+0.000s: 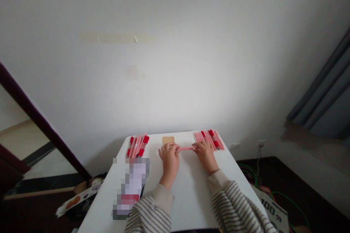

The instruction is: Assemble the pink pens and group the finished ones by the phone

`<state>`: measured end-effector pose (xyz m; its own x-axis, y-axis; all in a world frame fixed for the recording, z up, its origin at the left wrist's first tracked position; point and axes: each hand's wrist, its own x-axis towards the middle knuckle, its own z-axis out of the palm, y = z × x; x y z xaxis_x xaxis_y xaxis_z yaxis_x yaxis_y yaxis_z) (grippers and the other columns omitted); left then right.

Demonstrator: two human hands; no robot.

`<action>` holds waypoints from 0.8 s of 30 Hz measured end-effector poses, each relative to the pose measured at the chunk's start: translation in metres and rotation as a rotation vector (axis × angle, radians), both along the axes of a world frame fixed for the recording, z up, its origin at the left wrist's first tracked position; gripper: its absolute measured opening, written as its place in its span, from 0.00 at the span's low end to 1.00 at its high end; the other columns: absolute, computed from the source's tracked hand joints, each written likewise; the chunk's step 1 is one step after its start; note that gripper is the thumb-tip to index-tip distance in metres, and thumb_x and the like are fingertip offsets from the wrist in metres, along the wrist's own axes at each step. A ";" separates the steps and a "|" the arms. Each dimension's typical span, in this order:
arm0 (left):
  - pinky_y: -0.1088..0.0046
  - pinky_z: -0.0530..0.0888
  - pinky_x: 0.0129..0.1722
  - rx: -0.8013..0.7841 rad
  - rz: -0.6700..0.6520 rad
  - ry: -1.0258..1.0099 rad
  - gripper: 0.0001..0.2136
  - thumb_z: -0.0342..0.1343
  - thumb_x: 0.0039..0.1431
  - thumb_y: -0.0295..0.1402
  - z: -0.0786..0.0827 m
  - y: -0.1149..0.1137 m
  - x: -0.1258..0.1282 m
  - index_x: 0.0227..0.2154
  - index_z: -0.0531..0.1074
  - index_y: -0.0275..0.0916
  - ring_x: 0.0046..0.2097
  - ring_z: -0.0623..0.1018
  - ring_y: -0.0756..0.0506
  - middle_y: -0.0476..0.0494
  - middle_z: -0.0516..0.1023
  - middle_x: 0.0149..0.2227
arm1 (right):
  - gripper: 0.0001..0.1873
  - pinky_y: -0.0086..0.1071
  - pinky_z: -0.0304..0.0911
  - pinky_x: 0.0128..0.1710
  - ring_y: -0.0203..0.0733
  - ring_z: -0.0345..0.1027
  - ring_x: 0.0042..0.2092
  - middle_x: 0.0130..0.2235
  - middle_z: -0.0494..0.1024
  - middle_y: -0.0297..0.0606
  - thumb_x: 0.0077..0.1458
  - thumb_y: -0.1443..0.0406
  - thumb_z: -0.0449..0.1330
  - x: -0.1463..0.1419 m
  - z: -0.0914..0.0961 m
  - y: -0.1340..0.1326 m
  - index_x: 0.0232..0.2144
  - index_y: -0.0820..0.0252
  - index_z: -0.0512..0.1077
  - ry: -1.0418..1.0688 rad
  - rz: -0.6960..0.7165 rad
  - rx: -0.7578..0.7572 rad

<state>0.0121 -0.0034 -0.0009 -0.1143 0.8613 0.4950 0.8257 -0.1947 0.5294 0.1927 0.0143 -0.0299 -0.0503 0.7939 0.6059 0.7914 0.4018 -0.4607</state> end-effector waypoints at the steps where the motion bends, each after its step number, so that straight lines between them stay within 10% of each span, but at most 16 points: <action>1: 0.56 0.60 0.55 0.001 0.010 0.006 0.06 0.53 0.58 0.33 -0.001 0.000 0.000 0.34 0.75 0.44 0.51 0.69 0.42 0.44 0.75 0.44 | 0.12 0.41 0.55 0.50 0.47 0.64 0.47 0.42 0.75 0.38 0.60 0.57 0.55 0.000 0.000 0.000 0.43 0.52 0.73 0.006 0.006 0.011; 24: 0.55 0.62 0.55 -0.012 0.007 0.040 0.08 0.53 0.58 0.32 -0.003 0.005 0.001 0.36 0.76 0.42 0.50 0.69 0.41 0.43 0.76 0.45 | 0.09 0.41 0.54 0.48 0.47 0.64 0.44 0.37 0.76 0.37 0.59 0.57 0.58 0.001 0.006 -0.001 0.37 0.50 0.76 0.052 -0.003 0.036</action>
